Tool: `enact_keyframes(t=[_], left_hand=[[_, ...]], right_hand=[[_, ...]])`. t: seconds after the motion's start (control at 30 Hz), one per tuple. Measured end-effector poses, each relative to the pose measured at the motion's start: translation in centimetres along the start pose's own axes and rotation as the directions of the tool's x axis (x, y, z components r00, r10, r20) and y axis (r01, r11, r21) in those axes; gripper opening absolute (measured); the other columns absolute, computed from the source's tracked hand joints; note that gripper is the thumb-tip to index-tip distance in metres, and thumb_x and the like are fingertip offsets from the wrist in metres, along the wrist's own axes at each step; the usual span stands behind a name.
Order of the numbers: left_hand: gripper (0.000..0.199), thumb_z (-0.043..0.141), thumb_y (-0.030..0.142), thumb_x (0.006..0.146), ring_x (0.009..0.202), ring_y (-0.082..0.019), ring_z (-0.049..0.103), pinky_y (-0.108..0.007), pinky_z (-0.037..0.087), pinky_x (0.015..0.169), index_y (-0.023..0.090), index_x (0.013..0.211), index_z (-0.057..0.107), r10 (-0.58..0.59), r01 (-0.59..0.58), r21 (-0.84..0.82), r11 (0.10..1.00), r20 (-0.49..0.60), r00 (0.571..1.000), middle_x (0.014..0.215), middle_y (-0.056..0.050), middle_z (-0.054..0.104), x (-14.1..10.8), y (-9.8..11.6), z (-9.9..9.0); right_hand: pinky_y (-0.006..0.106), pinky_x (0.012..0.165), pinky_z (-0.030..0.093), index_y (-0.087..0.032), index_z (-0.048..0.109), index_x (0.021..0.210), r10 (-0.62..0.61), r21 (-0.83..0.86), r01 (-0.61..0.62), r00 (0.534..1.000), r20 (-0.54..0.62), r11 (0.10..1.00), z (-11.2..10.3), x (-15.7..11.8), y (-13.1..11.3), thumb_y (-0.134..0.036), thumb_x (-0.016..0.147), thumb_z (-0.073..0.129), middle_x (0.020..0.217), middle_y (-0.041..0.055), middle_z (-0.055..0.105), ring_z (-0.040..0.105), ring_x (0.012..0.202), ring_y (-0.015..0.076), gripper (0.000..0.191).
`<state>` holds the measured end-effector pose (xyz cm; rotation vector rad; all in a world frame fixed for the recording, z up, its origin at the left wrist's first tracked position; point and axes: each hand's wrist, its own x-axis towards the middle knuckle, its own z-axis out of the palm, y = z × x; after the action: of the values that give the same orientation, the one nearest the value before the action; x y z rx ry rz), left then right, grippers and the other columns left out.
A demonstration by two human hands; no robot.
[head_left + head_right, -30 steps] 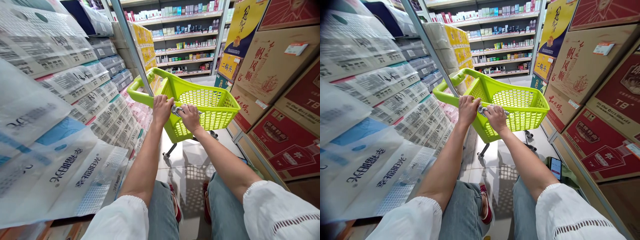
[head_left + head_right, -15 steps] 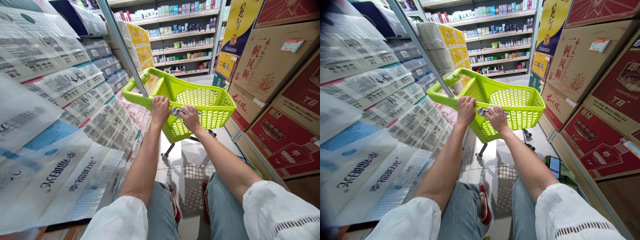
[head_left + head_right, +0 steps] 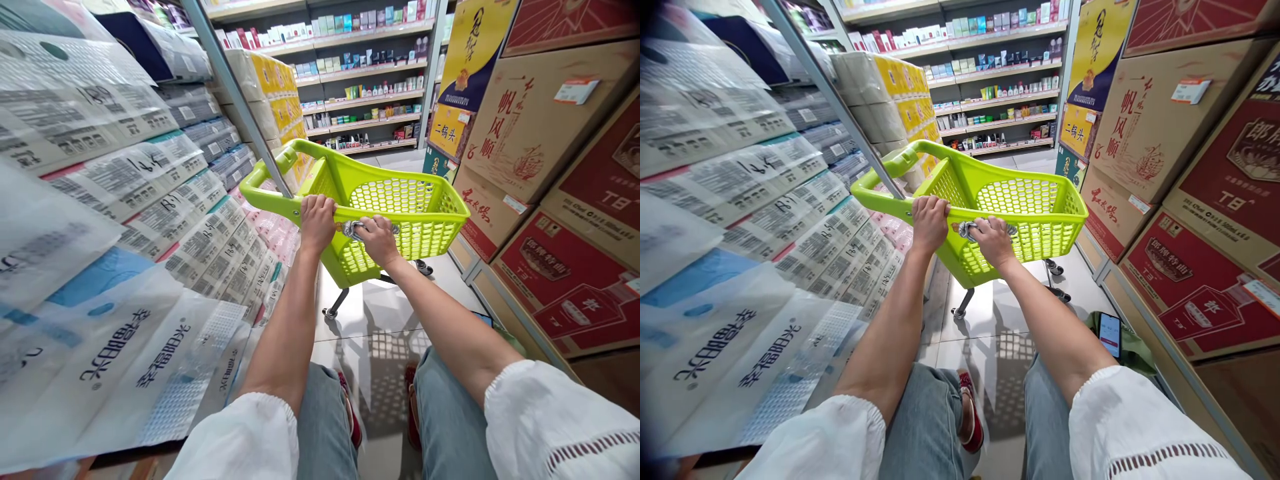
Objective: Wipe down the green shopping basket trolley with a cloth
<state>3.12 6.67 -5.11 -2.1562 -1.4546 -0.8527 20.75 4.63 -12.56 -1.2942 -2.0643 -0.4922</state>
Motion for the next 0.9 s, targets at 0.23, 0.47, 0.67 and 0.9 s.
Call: enact_keyframes(t=[0.23,0.47,0.67,0.9], left_hand=[[0.029,0.034,0.025,0.093,0.112,-0.026,0.050,-0.043,0.030,0.107,0.022,0.101,0.061,0.011,-0.011,0.021,1.000,0.000,1.000,0.103,-0.009,0.063,-0.1,0.0,-0.5],[0.026,0.036,0.022,0.092,0.111,-0.026,0.051,-0.043,0.031,0.108,0.023,0.097,0.061,-0.012,0.012,0.019,1.000,-0.002,1.000,0.101,-0.009,0.062,-0.2,0.4,-0.6],[0.026,0.036,0.021,0.091,0.111,-0.027,0.050,-0.043,0.029,0.110,0.020,0.099,0.061,-0.004,0.004,0.045,0.999,-0.015,1.000,0.104,-0.011,0.062,-0.4,0.7,-0.5],[0.029,0.034,0.020,0.092,0.115,-0.026,0.049,-0.043,0.027,0.112,0.020,0.103,0.061,0.018,-0.018,0.029,0.999,0.024,1.000,0.111,-0.011,0.062,-0.7,0.4,-1.0]], right_hand=[[0.037,0.095,0.030,-0.029,0.067,0.113,0.026,0.119,-0.029,0.999,0.027,0.992,-1.8,0.3,-0.4,-0.018,0.092,0.045,0.124,0.0050,0.059,0.042,0.111,0.0244,0.032],[0.041,0.097,0.033,-0.025,0.063,0.121,0.362,0.183,-0.338,0.925,-0.117,0.923,-3.0,2.4,-1.1,-0.021,0.090,0.045,0.124,0.0096,0.055,0.042,0.112,0.0280,0.036],[0.037,0.089,0.036,-0.026,0.062,0.118,0.394,0.289,-0.368,0.918,-0.035,0.883,-3.0,6.2,-4.6,-0.025,0.092,0.044,0.118,0.0082,0.060,0.045,0.104,0.0262,0.031],[0.037,0.089,0.035,-0.027,0.062,0.121,0.323,0.260,-0.295,0.944,-0.072,0.920,-3.2,6.2,-4.6,-0.023,0.091,0.046,0.115,0.0086,0.061,0.047,0.105,0.0269,0.034]])
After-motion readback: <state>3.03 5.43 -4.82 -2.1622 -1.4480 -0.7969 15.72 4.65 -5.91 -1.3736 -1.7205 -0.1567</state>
